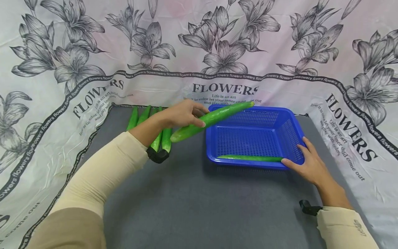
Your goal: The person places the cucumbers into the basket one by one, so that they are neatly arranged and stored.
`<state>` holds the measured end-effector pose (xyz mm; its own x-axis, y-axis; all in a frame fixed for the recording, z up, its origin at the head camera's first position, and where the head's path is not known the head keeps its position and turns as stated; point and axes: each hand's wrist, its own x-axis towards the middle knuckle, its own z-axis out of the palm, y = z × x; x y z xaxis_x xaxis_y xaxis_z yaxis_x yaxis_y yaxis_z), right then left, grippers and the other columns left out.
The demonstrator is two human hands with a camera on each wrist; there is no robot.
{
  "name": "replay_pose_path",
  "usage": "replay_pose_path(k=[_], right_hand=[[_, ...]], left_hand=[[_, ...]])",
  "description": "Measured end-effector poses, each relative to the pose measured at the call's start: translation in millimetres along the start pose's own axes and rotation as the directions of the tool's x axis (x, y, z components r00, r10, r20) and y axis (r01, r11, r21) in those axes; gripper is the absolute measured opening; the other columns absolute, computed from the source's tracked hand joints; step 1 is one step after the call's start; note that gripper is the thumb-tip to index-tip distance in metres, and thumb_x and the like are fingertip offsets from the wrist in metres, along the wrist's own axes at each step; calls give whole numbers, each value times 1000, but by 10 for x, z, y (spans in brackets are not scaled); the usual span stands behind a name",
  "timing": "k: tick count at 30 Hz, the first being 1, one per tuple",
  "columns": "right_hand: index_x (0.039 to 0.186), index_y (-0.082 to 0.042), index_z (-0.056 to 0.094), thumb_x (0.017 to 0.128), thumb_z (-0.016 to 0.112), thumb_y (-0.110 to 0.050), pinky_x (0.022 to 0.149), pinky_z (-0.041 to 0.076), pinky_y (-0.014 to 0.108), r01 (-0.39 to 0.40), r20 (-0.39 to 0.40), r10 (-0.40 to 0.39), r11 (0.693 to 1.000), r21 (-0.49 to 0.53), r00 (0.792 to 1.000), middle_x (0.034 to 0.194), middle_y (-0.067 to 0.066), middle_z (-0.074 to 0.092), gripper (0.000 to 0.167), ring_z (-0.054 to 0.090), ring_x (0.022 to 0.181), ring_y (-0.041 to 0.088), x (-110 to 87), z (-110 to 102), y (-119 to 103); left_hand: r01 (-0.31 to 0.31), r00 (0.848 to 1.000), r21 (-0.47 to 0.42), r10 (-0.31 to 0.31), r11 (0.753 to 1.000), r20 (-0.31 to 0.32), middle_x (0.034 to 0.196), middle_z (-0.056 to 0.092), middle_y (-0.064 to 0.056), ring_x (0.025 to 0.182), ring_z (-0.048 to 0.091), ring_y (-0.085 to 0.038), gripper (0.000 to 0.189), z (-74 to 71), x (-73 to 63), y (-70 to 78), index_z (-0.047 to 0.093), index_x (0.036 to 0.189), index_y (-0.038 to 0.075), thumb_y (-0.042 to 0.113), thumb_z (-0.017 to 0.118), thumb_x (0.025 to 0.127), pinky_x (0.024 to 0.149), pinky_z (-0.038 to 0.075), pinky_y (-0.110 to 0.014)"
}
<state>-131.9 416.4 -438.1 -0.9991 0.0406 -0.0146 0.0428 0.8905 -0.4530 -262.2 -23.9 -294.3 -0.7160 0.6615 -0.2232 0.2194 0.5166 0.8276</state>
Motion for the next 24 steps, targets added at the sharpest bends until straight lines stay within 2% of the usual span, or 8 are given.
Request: replay_pose_path(k=[6,9,17,24], right_hand=[[145,14,23,86,62,-56,90,24,78,3,1,-3,1000,-8,1000,158,19,-5,100,14,133,57,4,-7,2],[145,14,24,86,63,-57,90,24,77,6,3,-6,1000,-7,1000,159,19,-4,100,15,133,57,4,0,1],[146,13,23,86,62,-58,90,24,78,1,13,-1,1000,-3,1000,159,17,-6,101,16,132,57,6,1,-10],[146,13,23,86,61,-58,90,24,77,-3,8,3,1000,5,1000,159,17,-6,100,15,133,57,4,-13,-10]], left_hand=[[0,999,-21,1,1000,50,122,60,-14,100,63,-21,50,183,282,137,57,133,7,9,73,86,80,53,-33],[18,997,-40,-15,999,72,120,60,-13,97,64,-20,50,274,418,177,57,133,6,7,73,86,78,54,-32],[25,994,-1,-25,1000,110,126,58,-15,105,60,-23,51,510,705,230,56,134,6,6,73,86,81,52,-31],[-33,990,14,31,999,138,131,55,-17,117,54,-24,53,785,936,218,57,133,6,5,75,84,89,49,-31]])
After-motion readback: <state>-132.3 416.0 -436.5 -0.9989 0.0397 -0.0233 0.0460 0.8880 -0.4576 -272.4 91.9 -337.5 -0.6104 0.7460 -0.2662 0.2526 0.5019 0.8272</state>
